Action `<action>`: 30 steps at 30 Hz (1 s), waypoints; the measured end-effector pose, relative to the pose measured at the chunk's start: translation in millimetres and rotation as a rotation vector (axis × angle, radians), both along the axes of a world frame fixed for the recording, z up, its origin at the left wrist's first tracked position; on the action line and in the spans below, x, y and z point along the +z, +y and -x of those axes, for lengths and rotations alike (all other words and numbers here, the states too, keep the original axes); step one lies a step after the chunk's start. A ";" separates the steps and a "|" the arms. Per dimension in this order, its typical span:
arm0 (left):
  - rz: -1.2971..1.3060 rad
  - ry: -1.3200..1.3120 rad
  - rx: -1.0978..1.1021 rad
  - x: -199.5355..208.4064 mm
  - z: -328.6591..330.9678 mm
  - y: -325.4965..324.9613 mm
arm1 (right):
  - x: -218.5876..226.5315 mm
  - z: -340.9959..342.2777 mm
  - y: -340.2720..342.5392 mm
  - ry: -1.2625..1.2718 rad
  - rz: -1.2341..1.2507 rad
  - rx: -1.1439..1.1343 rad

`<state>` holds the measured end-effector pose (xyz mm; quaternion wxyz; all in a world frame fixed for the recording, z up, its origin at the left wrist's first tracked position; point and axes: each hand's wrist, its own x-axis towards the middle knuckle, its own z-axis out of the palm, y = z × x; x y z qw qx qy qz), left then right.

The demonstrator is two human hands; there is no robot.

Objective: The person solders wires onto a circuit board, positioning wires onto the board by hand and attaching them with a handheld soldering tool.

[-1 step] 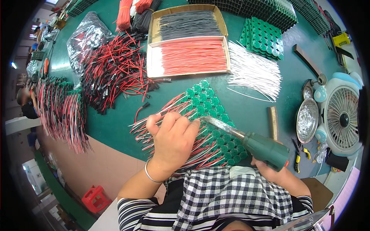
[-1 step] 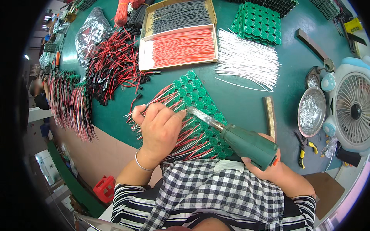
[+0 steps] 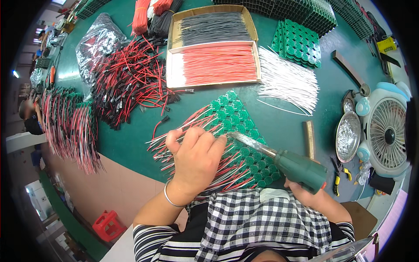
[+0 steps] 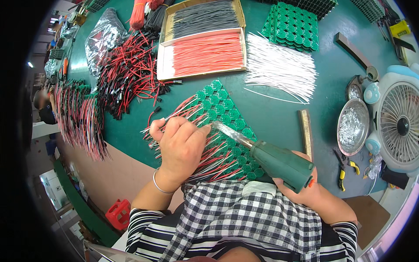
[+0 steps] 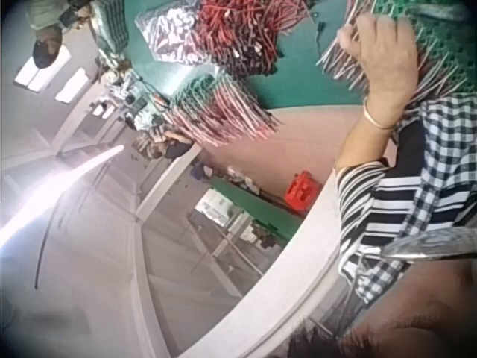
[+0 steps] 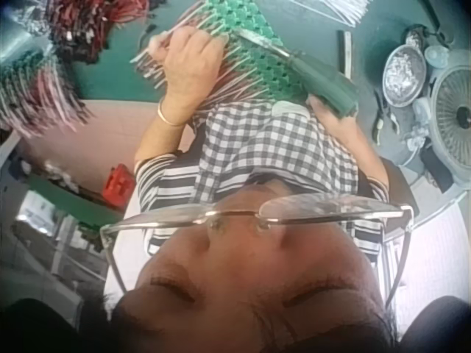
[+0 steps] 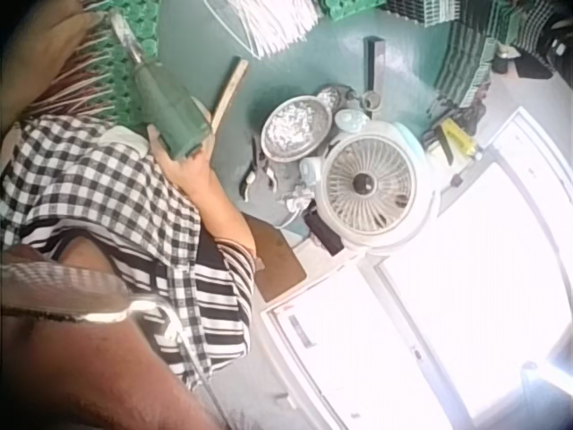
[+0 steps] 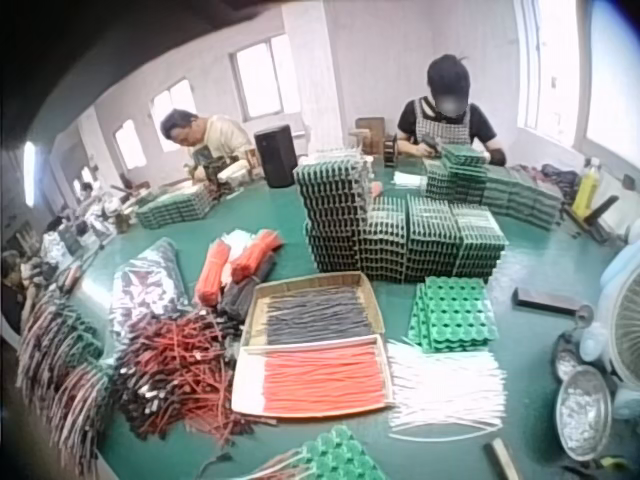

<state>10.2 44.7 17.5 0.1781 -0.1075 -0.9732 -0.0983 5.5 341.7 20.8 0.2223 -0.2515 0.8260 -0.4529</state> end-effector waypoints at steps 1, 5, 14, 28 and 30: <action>0.000 -0.001 0.000 -0.2 0.0 0.1 | -1.2 -0.5 0.3 0.006 -0.011 0.000; -0.006 0.003 -0.002 0.0 -0.3 -0.1 | -1.1 -1.5 0.1 0.033 -0.005 -0.013; -0.005 -0.018 -0.028 -1.4 -1.6 -0.8 | 6.2 -12.7 19.3 -0.089 0.069 -0.170; -0.207 0.013 -0.100 -8.7 -5.2 -3.8 | 0.8 -72.9 102.2 0.406 0.190 -0.964; -0.250 0.029 -0.104 -8.4 -12.4 -0.9 | 6.7 -68.5 91.1 0.395 0.238 -0.708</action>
